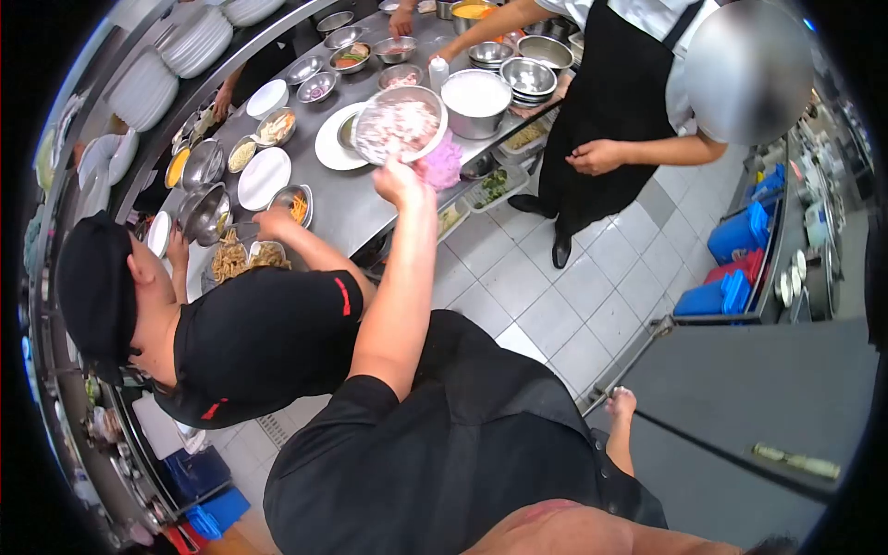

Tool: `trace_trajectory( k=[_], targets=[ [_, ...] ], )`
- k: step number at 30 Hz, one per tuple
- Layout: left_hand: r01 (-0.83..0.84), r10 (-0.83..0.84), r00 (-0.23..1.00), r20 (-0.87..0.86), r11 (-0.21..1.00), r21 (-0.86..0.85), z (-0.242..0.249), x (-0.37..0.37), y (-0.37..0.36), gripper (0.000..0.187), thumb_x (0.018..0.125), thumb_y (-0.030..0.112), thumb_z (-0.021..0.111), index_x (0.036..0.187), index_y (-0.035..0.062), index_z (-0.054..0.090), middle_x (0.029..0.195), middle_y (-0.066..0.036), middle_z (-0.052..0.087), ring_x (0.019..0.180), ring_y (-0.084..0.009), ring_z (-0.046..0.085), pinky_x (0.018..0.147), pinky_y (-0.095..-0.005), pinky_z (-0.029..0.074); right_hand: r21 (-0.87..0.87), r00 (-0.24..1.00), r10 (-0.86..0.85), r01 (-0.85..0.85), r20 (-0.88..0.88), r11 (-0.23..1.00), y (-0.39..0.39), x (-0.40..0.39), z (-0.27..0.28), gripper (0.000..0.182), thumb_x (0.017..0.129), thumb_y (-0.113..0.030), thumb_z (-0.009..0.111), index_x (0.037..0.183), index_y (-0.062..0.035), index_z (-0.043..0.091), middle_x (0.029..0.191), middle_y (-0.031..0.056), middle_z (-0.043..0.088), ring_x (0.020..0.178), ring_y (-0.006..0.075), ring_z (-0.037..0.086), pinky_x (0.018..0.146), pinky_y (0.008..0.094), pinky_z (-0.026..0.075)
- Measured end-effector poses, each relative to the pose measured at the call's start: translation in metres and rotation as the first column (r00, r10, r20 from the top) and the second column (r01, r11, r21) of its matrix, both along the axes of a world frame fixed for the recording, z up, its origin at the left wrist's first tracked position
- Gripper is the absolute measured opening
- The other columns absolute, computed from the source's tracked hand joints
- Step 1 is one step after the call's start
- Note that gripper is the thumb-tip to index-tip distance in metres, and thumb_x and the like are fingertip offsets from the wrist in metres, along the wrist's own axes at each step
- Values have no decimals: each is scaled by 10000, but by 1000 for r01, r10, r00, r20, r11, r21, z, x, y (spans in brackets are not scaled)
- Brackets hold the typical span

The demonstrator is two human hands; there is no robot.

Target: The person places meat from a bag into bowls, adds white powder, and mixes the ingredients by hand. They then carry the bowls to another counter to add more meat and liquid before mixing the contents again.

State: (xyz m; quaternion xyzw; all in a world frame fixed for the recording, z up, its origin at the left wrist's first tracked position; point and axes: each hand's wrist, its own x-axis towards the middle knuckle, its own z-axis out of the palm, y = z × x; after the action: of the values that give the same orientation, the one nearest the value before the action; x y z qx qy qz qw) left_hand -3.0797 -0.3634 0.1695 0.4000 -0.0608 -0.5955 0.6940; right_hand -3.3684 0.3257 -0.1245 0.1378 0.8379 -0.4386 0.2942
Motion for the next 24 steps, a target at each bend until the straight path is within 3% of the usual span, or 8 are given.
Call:
trace_trajectory(
  k=[6, 10, 12, 20, 21, 22, 23, 24],
  targets=[
    [-272, 250, 959, 137, 946, 177, -17, -14, -193, 254, 889, -25, 470, 1078, -106, 620, 1007, -205, 689, 603, -223, 641, 426, -310, 475, 31, 985, 148, -146, -91, 989, -89, -66, -1, 139, 1021, -169, 605, 940, -63, 564, 674, 30, 554, 506, 132, 508, 392, 304, 393],
    [-279, 191, 940, 282, 907, 316, -49, -9, -315, 237, 889, -4, 517, 1008, -134, 676, 962, -213, 707, 631, -228, 673, 440, -311, 520, 90, 948, 261, -248, -180, 964, -93, -57, -10, 208, 980, -207, 636, 834, -61, 612, 627, 75, 623, 529, 193, 597, 467, 376, 495],
    [-288, 117, 904, 412, 878, 383, -89, -6, -384, 274, 891, 32, 538, 1049, -163, 649, 960, -279, 714, 721, -318, 735, 542, -371, 582, 625, 668, 726, -498, -165, 601, -47, -78, -57, 198, 901, -197, 691, 927, -1, 678, 696, 117, 692, 692, 243, 700, 635, 407, 564],
    [-236, 62, 920, 386, 875, 423, -147, -31, -510, 300, 925, 60, 571, 1129, -155, 615, 1026, -285, 706, 750, -341, 754, 568, -366, 647, 821, 166, 980, -572, 109, 5, -147, -142, 11, 186, 909, -179, 690, 955, 1, 681, 749, 132, 697, 699, 258, 707, 608, 398, 579],
    [-193, 58, 933, 355, 913, 359, -159, -27, -521, 294, 944, 65, 549, 1148, -138, 609, 1016, -273, 703, 721, -329, 746, 538, -365, 639, 549, 624, 781, -643, -28, 534, -192, -145, 39, 170, 905, -154, 695, 969, 3, 679, 780, 132, 696, 697, 261, 706, 591, 392, 586],
    [-214, 79, 930, 359, 911, 353, -162, -23, -525, 294, 944, 65, 549, 1148, -138, 609, 1016, -273, 703, 721, -329, 746, 538, -365, 639, 173, 926, 374, -378, 55, 909, -223, -152, 50, 158, 902, -129, 699, 983, 4, 677, 810, 132, 696, 695, 264, 705, 574, 386, 592],
    [-121, 23, 955, 296, 939, 320, -161, -23, -521, 286, 931, 30, 528, 1158, -126, 607, 1045, -263, 678, 715, -348, 735, 524, -386, 636, 167, 915, 398, -402, 59, 900, -232, -166, 32, 158, 902, -129, 699, 983, 4, 677, 810, 132, 696, 695, 264, 705, 574, 386, 592],
    [-34, -35, 971, 236, 959, 281, -158, -22, -513, 290, 919, -5, 507, 1169, -114, 606, 1075, -253, 652, 708, -366, 724, 510, -407, 634, 193, 740, 656, -630, -144, 753, -226, -194, -8, 135, 890, -99, 699, 972, 4, 669, 811, 126, 688, 662, 264, 698, 546, 376, 587]
  ],
)
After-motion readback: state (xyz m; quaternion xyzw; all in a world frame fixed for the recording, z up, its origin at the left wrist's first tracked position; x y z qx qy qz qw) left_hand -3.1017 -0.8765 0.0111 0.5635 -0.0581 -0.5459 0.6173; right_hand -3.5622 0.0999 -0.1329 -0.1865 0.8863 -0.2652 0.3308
